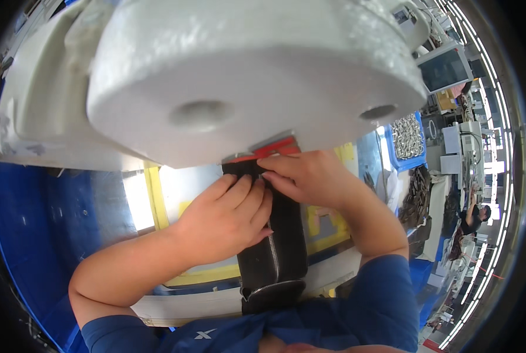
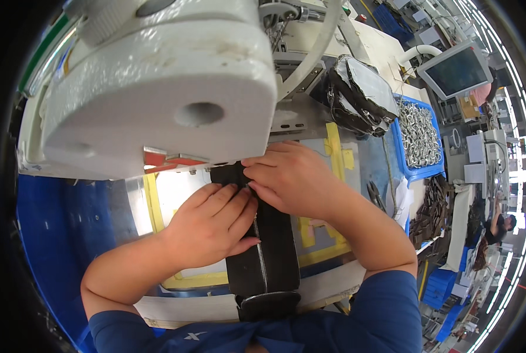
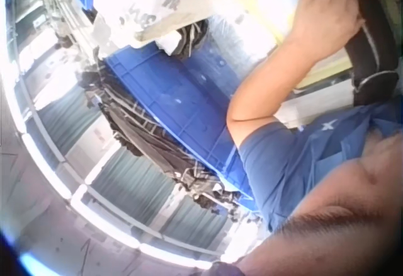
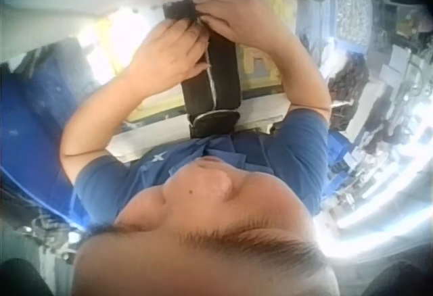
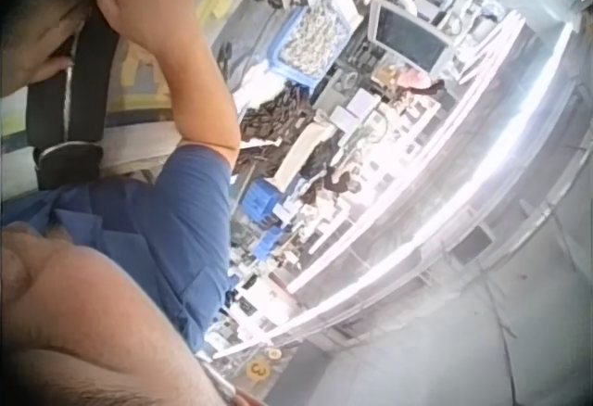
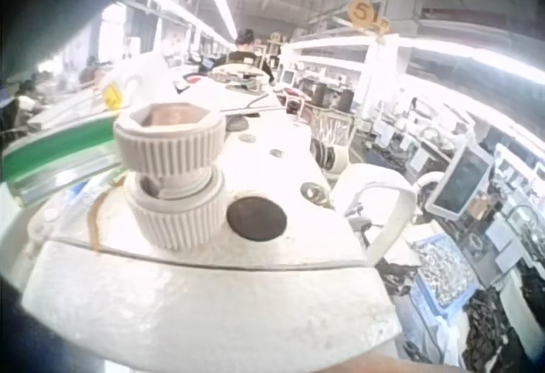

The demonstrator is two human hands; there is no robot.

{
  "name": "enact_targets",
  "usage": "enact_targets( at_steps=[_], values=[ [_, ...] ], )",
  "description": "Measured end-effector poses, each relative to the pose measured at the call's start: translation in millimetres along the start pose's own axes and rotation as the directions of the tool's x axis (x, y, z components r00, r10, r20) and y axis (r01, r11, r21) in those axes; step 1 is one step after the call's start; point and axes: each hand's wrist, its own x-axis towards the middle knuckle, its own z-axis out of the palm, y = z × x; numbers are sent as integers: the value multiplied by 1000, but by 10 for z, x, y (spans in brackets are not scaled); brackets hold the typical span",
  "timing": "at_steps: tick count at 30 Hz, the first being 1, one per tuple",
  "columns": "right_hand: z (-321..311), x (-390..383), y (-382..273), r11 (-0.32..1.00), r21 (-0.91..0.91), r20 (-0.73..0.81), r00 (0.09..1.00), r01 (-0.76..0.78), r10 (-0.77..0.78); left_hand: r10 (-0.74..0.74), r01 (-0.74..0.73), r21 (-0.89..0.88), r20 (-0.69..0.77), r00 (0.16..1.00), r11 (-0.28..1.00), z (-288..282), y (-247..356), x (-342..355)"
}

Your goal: The person sews zippers onto small fabric pouches using an industrial sewing machine. They repeatedly align the zipper, stitch along its length, trim threads, and flip the pouch to sew the opposite side. The finished pouches are placed into a blue bin.

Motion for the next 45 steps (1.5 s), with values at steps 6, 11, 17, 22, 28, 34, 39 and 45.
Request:
enact_targets(
  at_steps=[6, 11, 17, 22, 28, 34, 39, 45],
  values=[
    [22, 7, 33, 996, -69, -69, 996, 54, -59, -158, 154, 57, 61, 986, 986, -45, -54, 43],
    [40, -29, 17, 999, -33, -113, 993, 41, -44, -162, 159, 35, 117, 980, 987, -72, -69, 77],
    [23, -108, 45, 998, 8, -1, 998, 59, -59, -144, 137, 56, 147, 979, 989, -104, -71, 116],
    [-129, -120, 51, 999, 8, 122, 992, 43, -44, -156, 152, 39, 195, 968, 988, -159, -73, 124],
    [-133, -69, 3, 994, -97, 199, 980, 42, -22, -166, 167, 15, 196, 966, 986, -194, -69, 112],
    [-159, 105, -100, 998, -45, 217, 975, -36, 45, -223, 205, 99, 217, 950, 974, -219, -63, 96],
    [-36, 246, -141, 1000, 11, 119, 993, 6, -7, -298, 282, 100, 236, 925, 954, -294, -112, 34],
    [-15, 214, -141, 997, -63, 108, 993, 49, -43, -307, 295, 85, 287, 907, 952, -294, -118, 51]
  ],
)
